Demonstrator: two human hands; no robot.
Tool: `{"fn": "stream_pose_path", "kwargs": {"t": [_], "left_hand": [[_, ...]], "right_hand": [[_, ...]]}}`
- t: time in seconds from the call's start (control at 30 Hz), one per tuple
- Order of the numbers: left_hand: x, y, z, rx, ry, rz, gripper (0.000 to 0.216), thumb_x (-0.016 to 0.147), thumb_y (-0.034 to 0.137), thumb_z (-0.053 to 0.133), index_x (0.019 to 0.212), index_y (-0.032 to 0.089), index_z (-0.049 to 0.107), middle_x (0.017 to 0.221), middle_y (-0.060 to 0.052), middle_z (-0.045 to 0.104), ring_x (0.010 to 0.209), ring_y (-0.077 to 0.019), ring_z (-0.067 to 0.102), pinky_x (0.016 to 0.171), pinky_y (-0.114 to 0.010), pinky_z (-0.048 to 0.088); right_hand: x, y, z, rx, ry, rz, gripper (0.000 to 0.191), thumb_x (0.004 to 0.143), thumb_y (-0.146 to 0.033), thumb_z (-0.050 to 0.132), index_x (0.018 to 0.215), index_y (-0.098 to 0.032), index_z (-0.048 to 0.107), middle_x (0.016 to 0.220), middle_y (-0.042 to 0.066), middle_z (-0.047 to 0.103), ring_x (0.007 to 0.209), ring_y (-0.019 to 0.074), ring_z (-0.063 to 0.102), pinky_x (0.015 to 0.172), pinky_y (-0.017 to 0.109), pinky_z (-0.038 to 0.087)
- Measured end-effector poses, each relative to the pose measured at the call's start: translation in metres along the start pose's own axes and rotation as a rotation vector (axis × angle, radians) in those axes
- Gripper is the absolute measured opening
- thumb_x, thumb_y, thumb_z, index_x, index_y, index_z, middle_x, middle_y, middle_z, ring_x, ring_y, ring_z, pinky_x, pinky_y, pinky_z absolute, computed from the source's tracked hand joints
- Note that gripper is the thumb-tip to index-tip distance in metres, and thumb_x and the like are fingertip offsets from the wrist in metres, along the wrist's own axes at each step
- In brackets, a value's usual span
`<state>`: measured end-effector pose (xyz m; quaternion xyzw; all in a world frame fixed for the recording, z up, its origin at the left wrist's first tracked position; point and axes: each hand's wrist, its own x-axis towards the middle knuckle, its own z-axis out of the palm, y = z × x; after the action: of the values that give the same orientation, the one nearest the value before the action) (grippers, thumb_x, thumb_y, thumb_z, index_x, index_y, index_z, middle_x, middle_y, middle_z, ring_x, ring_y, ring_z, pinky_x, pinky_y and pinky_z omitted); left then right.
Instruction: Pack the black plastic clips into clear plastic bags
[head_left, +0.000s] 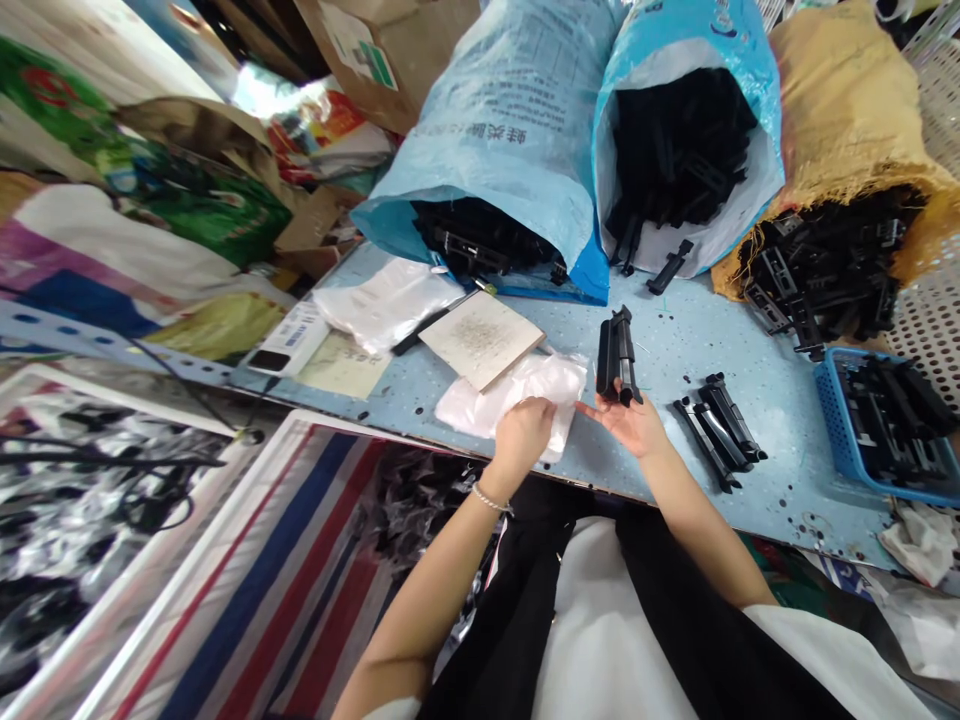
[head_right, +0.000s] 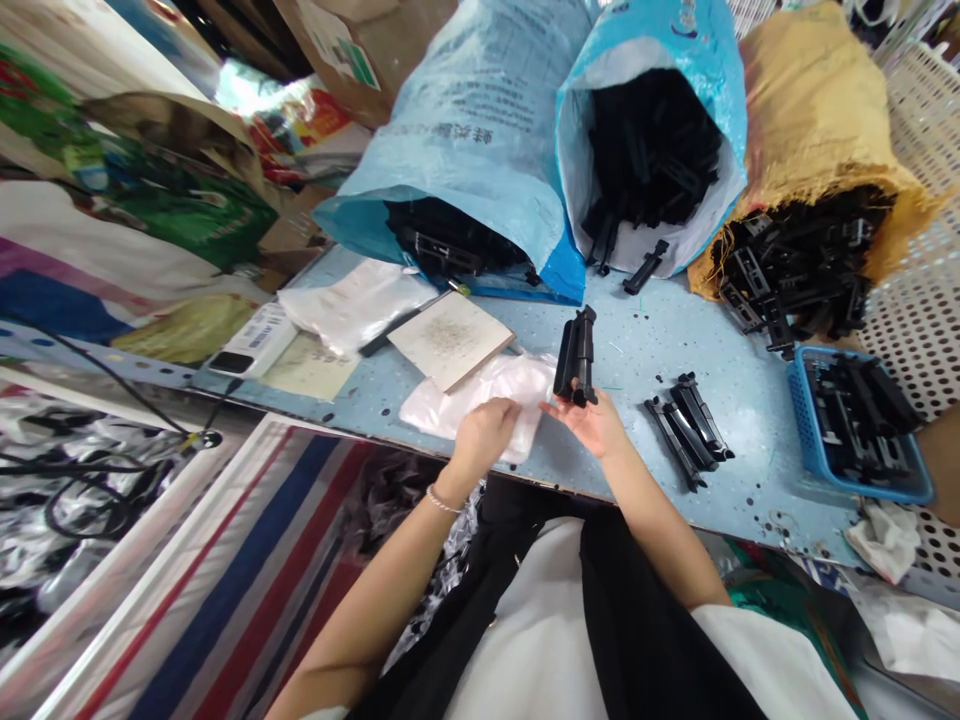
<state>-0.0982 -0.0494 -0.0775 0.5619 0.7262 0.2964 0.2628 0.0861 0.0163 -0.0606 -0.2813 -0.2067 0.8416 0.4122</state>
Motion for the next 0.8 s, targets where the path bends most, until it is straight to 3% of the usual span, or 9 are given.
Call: {"fn": "stream_pose_path", "kwargs": {"t": [0.1,0.27,0.4,0.47,0.6,0.67,0.8], "left_hand": [[0.009,-0.009,-0.014,-0.130,-0.134,-0.038,0.015,0.085,0.029,0.057,0.077,0.020,0.067,0.073,-0.003,0.069,0.068,-0.0191,0.062,0.063,-0.028,0.045],[0.009,-0.009,-0.011,0.001,-0.013,-0.084,0.036,0.074,0.041,0.075,0.059,0.022,0.048,0.056,0.002,0.055,0.056,-0.0154,0.051,0.055,-0.027,0.031],[0.006,-0.002,-0.001,0.132,-0.023,-0.053,0.044,0.074,0.046,0.075,0.057,0.022,0.043,0.053,0.002,0.048,0.054,-0.0156,0.046,0.054,-0.028,0.024],[0.008,-0.003,-0.004,0.072,-0.077,-0.034,0.041,0.072,0.046,0.076,0.057,0.022,0.045,0.053,0.002,0.048,0.054,-0.0154,0.046,0.054,-0.027,0.026],[0.012,-0.012,-0.022,-0.285,-0.185,0.005,0.028,0.078,0.045,0.064,0.066,0.021,0.058,0.064,0.000,0.057,0.061,-0.0152,0.052,0.059,-0.027,0.039],[0.012,-0.015,-0.028,-0.385,-0.148,-0.002,0.026,0.079,0.044,0.061,0.068,0.020,0.061,0.072,-0.002,0.061,0.066,-0.0156,0.056,0.063,-0.027,0.044],[0.006,-0.009,-0.026,-0.330,-0.035,-0.039,0.015,0.078,0.034,0.064,0.074,0.019,0.063,0.074,-0.002,0.064,0.068,-0.0171,0.059,0.065,-0.029,0.048]], "right_hand": [[-0.006,-0.004,-0.002,0.014,-0.004,0.002,0.005,0.080,-0.028,0.069,0.076,-0.026,0.068,0.073,-0.002,0.068,0.067,0.0157,0.061,0.104,0.056,0.046],[-0.009,-0.002,0.005,0.048,0.055,0.034,0.012,0.083,-0.032,0.066,0.073,-0.026,0.066,0.076,-0.003,0.070,0.064,0.0146,0.059,0.106,0.058,0.044],[0.004,0.008,0.011,0.079,-0.017,0.073,0.010,0.084,-0.031,0.065,0.076,-0.025,0.066,0.077,-0.002,0.071,0.066,0.0149,0.059,0.106,0.057,0.044],[0.014,0.014,0.011,0.066,-0.023,0.083,0.007,0.084,-0.028,0.065,0.079,-0.024,0.066,0.076,-0.001,0.071,0.071,0.0166,0.063,0.103,0.056,0.047],[0.021,0.018,0.005,0.024,0.035,0.049,0.002,0.080,-0.023,0.067,0.079,-0.023,0.065,0.071,-0.001,0.069,0.072,0.0177,0.064,0.096,0.051,0.052],[0.017,0.017,0.002,0.031,0.020,0.027,0.002,0.079,-0.024,0.068,0.078,-0.023,0.066,0.069,-0.001,0.069,0.070,0.0176,0.063,0.098,0.051,0.051],[0.012,0.020,0.008,0.054,-0.049,0.036,0.008,0.081,-0.032,0.068,0.081,-0.025,0.067,0.073,-0.001,0.070,0.071,0.0179,0.064,0.101,0.056,0.049]]}}
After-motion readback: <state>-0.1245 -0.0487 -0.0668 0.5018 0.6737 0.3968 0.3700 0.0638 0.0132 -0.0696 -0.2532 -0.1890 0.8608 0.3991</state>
